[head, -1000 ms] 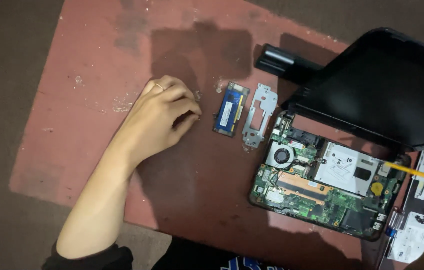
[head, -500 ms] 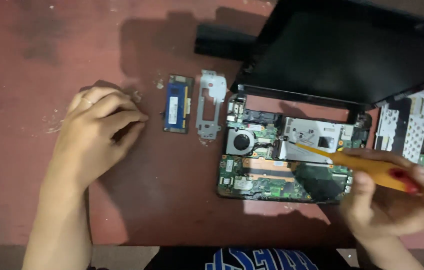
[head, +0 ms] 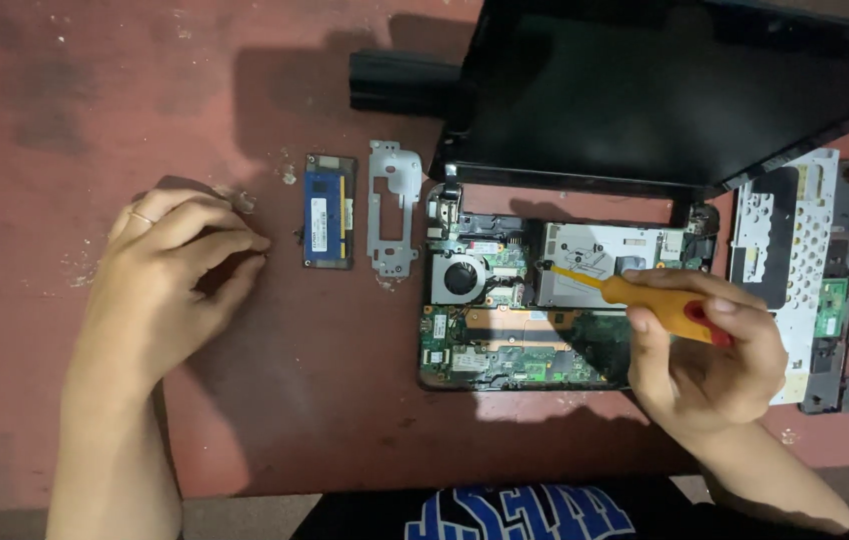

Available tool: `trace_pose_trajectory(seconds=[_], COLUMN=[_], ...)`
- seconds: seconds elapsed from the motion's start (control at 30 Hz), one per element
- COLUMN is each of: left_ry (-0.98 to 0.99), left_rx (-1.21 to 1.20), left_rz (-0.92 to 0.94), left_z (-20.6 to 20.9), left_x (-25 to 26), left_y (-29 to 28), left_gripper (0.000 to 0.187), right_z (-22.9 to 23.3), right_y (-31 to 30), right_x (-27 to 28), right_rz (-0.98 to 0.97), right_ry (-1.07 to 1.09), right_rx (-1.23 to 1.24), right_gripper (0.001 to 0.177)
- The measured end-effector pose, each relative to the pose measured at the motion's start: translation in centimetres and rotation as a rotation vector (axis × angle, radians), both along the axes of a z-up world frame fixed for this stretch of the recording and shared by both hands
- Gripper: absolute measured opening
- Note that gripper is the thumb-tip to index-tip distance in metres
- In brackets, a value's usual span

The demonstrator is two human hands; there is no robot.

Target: Disassembling a laptop to remove the hard drive and other internal components using a screwdriver

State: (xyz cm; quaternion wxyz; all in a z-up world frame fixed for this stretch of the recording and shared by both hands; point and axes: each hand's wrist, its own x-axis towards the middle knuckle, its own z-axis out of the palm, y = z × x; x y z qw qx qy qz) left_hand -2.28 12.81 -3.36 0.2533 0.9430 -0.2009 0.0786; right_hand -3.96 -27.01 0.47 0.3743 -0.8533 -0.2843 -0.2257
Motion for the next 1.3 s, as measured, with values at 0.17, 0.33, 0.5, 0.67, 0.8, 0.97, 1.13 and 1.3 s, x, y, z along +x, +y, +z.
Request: trace_pose_trajectory(seconds=[0.17, 0.33, 0.5, 0.67, 0.8, 0.97, 1.13, 1.3], left_ry=[0.018, -0.004, 0.037, 0.03, 0.034, 0.04, -0.073, -0.175], left_rx=[-0.002, -0.021, -0.077, -0.054, -0.074, -0.095, -0.233, -0.252], left_rz=[0.015, -0.01, -0.024, -0.028, -0.032, -0.003, 0.076, 0.104], left_z=[0.1, 0.1, 0.5, 0.2, 0.5, 0.4, 1.0, 2.1], left_x=[-0.1, -0.1, -0.1, -0.1, -0.1, -0.4, -0.5, -0.5], left_y=[-0.1, -0.1, -0.1, 0.1, 0.0, -0.1, -1.2, -3.6], left_gripper=[0.009, 0.011, 0.013, 0.015, 0.017, 0.036, 0.032, 0.025], right_z=[0.2, -0.4, -2.1, -1.5, -0.1, 2.6, 5.6, 5.9], right_y=[-0.1, -0.9, -2.5, -2.4, -1.3, 1.0, 2.4, 0.8], right_x=[0.1, -0.3, -1.8, -1.8, 0.2, 2.0, 3.1, 4.6], right_rz=[0.013, 0.059, 0.292, 0.307, 0.199, -0.148, 0.06, 0.475], right_ry=[-0.01, -0.037, 0.011, -0.021, 0.006, -0.142, 0.086, 0.29], right_rx=[-0.018, -0.071, -0.1, -0.212, -0.176, -0.272, -0.389, -0.234], right_gripper=[0.038, 0.039, 0.044, 0.053, 0.039, 0.043, 0.013, 0.019])
